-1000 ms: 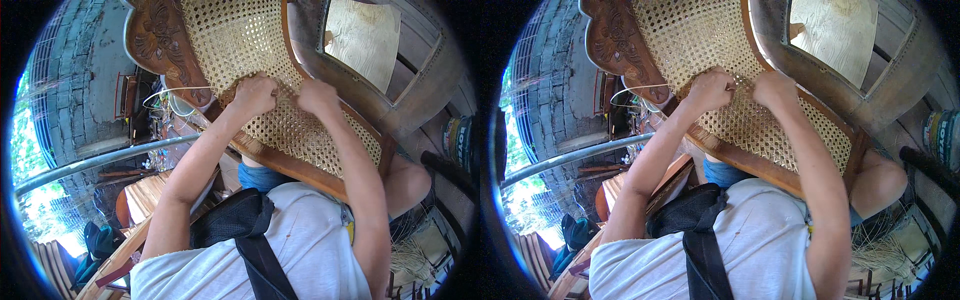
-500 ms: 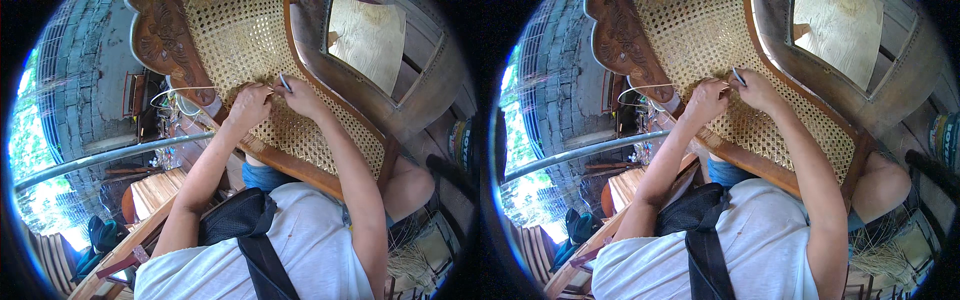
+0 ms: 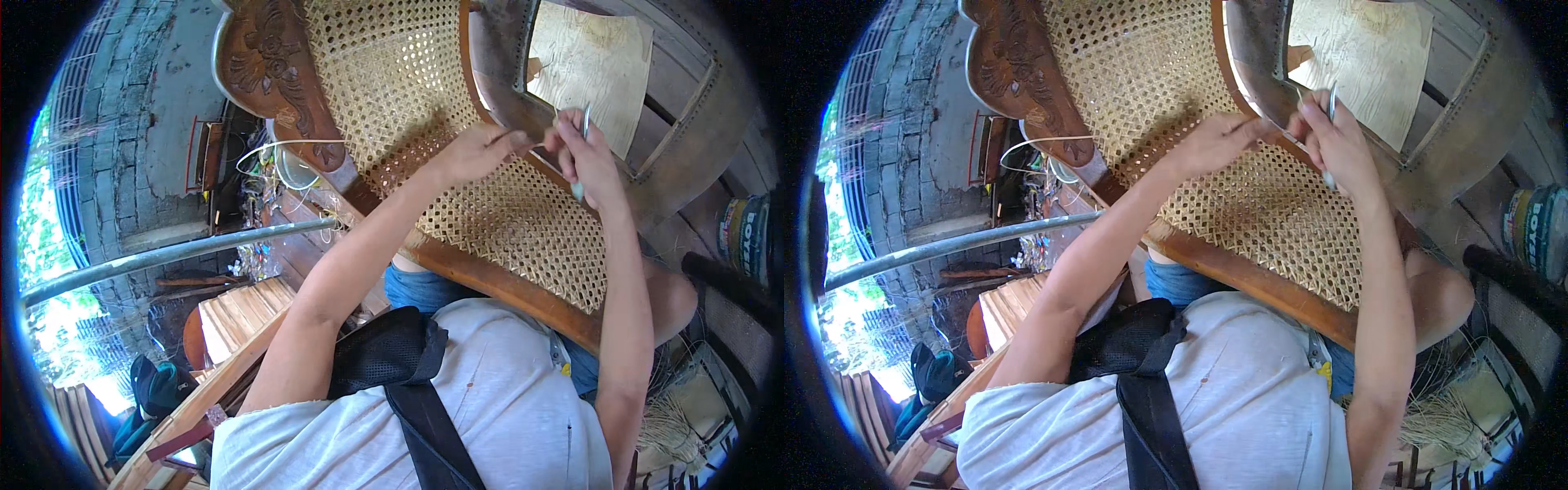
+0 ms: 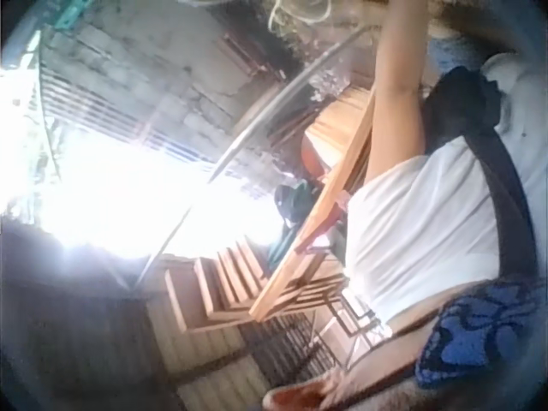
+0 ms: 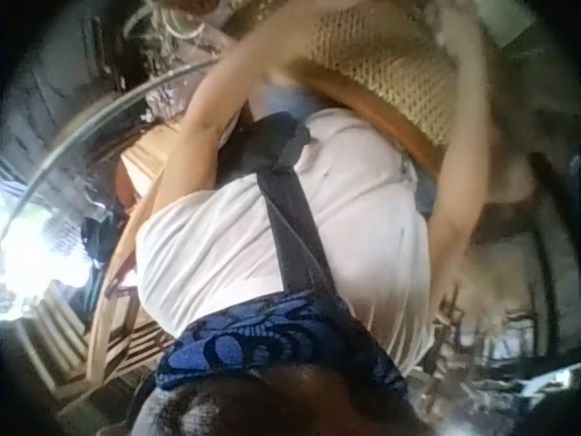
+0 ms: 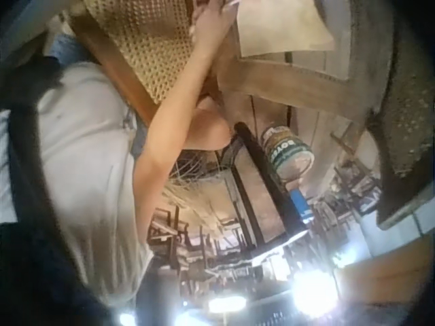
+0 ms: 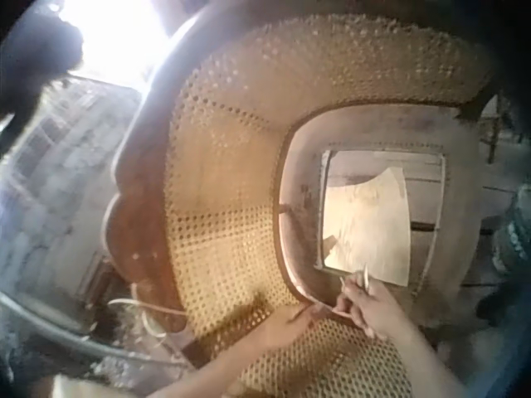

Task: Weaving or repairing the cane/rattan seat of a wooden chair.

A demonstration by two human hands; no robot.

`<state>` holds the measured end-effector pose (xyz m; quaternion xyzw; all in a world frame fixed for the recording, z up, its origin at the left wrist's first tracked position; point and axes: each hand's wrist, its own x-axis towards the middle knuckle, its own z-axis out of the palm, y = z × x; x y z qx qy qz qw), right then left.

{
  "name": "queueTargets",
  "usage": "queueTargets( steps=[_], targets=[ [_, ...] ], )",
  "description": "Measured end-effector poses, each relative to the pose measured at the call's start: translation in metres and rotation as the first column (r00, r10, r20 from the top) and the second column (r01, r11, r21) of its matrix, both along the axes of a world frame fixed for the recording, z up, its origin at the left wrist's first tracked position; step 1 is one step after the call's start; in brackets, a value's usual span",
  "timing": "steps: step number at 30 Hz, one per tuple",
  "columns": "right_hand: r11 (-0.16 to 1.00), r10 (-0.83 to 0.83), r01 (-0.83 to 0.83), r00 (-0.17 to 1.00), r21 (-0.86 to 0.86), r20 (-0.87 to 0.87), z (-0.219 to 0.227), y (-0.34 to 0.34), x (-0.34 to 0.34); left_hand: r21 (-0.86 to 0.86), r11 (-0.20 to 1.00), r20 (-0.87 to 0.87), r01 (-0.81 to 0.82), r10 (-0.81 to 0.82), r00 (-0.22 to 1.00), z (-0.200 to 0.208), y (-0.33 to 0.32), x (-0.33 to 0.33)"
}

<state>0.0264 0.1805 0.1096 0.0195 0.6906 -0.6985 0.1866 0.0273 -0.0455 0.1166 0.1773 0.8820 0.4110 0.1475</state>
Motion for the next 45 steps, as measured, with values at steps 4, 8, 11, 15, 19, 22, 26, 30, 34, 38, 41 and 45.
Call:
queueTargets(
  steps=[4,8,11,15,19,22,26,30,34,38,41,45],
  targets=[
    [0.955,0.027,-0.026,1.000,0.295,0.001,-0.012,-0.011,-0.006,-0.105,0.979,0.190,-0.173,0.190,0.963,0.048,-0.001,-0.020],
    [0.545,0.518,-0.510,0.829,0.666,0.211,0.010,-0.056,-0.007,-0.497,0.865,-0.103,-0.069,0.020,0.994,0.026,-0.049,-0.017],
    [0.465,0.624,-0.602,0.743,0.649,0.242,-0.001,-0.082,-0.006,-0.613,0.790,-0.099,-0.014,-0.059,0.993,0.022,-0.053,-0.015],
    [0.420,0.612,-0.579,0.749,0.698,0.253,-0.003,-0.099,-0.009,-0.691,0.722,0.026,0.033,-0.022,0.999,0.033,-0.045,-0.021],
    [0.388,0.628,-0.584,0.734,0.714,0.259,0.000,-0.111,-0.018,-0.709,0.705,0.030,0.010,0.015,0.999,0.033,-0.042,-0.026],
    [0.406,0.591,-0.542,0.770,0.736,0.241,-0.008,-0.122,-0.015,-0.734,0.677,0.079,0.048,0.016,0.997,0.034,-0.039,-0.027],
    [0.477,0.539,-0.426,0.833,0.768,0.128,-0.014,-0.123,-0.012,-0.770,0.634,0.025,0.069,-0.078,0.997,0.019,-0.043,-0.025],
    [0.397,0.588,-0.657,0.718,0.640,0.372,0.007,-0.114,-0.028,-0.765,0.637,-0.048,0.097,-0.207,0.977,0.011,-0.044,-0.012],
    [0.501,0.500,-0.687,0.726,0.527,0.471,-0.011,-0.111,-0.026,-0.785,0.605,0.059,0.134,-0.143,0.988,0.025,-0.030,-0.019],
    [0.369,0.509,-0.449,0.830,0.814,0.227,-0.012,-0.088,-0.021,-0.777,0.587,0.158,0.227,-0.168,0.973,0.024,-0.021,-0.022],
    [0.302,0.435,-0.469,0.843,0.830,0.318,0.020,-0.050,-0.027,-0.723,0.667,0.080,0.183,-0.182,0.980,-0.005,-0.020,-0.011],
    [0.461,0.386,-0.351,0.906,0.815,0.172,0.033,-0.036,-0.022,-0.398,0.917,0.506,-0.014,0.232,0.831,-0.018,-0.020,-0.030]
  ],
)
